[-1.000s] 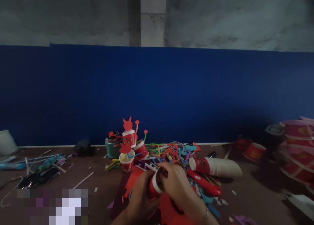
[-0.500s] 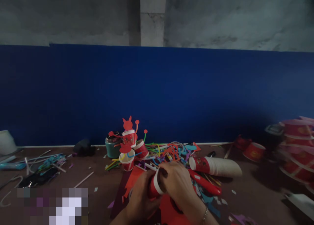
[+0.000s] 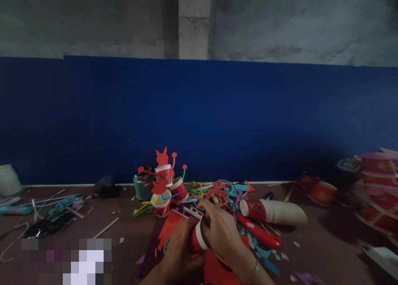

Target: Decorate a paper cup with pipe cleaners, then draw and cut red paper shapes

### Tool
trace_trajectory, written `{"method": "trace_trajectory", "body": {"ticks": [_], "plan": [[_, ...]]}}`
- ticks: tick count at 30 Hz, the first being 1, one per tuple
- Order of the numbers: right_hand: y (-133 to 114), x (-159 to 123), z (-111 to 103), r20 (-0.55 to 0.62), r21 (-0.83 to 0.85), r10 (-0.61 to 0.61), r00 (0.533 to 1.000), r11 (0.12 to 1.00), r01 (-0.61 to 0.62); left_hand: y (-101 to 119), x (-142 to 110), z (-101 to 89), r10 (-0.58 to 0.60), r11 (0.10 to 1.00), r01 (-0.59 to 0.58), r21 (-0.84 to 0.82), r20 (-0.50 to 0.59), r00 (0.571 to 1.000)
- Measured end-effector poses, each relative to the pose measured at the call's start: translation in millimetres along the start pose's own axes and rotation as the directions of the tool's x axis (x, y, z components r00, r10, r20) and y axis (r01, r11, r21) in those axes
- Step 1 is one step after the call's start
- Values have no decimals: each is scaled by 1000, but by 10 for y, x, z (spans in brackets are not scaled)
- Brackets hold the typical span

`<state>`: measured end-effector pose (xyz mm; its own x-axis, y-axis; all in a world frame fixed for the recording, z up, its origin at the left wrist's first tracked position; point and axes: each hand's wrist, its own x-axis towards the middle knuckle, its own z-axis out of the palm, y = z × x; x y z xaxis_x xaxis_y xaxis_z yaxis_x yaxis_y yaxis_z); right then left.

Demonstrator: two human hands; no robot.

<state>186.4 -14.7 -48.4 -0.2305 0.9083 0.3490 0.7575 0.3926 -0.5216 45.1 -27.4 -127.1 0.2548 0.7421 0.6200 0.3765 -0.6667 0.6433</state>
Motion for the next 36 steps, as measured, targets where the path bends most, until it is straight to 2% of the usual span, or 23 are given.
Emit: {"method": "trace_trajectory", "body": {"ticks": [3, 5, 8, 11, 14, 18, 22, 24, 28, 31, 36], "plan": [[61, 43, -23, 51, 95, 13, 999, 995, -18, 22, -12, 21, -77, 980, 81, -183, 28, 997], [148, 83, -60, 162, 242, 60, 985, 965, -99, -4, -38, 49, -140, 934, 152, -323, 61, 988], [301, 124, -132, 379, 471, 113, 918, 831, -297, -65, -85, 103, -226, 823, 243, -514, 97, 969], [387, 130, -177, 446, 593, 68, 893, 725, -351, -82, -96, 133, -296, 755, 291, -588, 91, 951], [373, 127, -175, 424, 640, 32, 905, 697, -324, -45, -65, 119, -285, 750, 252, -611, 45, 958], [313, 136, -154, 366, 636, 62, 928, 711, -298, -13, -38, 79, -258, 756, 231, -613, 45, 965], [305, 145, -155, 412, 619, 67, 909, 711, -333, -40, -55, 74, -235, 813, 220, -539, 42, 971], [299, 135, -153, 383, 561, 71, 921, 774, -293, -42, -61, 80, -198, 866, 179, -466, 7, 980], [246, 95, -130, 180, 307, 86, 980, 942, -139, 15, -41, 72, -145, 943, 123, -308, -49, 988], [192, 77, -112, 109, 193, 102, 989, 974, -122, 66, -13, 47, -114, 969, 96, -227, -66, 991], [157, 80, -130, 94, 116, 89, 992, 988, -99, 76, 5, 20, -67, 983, 53, -174, -75, 995]]}}
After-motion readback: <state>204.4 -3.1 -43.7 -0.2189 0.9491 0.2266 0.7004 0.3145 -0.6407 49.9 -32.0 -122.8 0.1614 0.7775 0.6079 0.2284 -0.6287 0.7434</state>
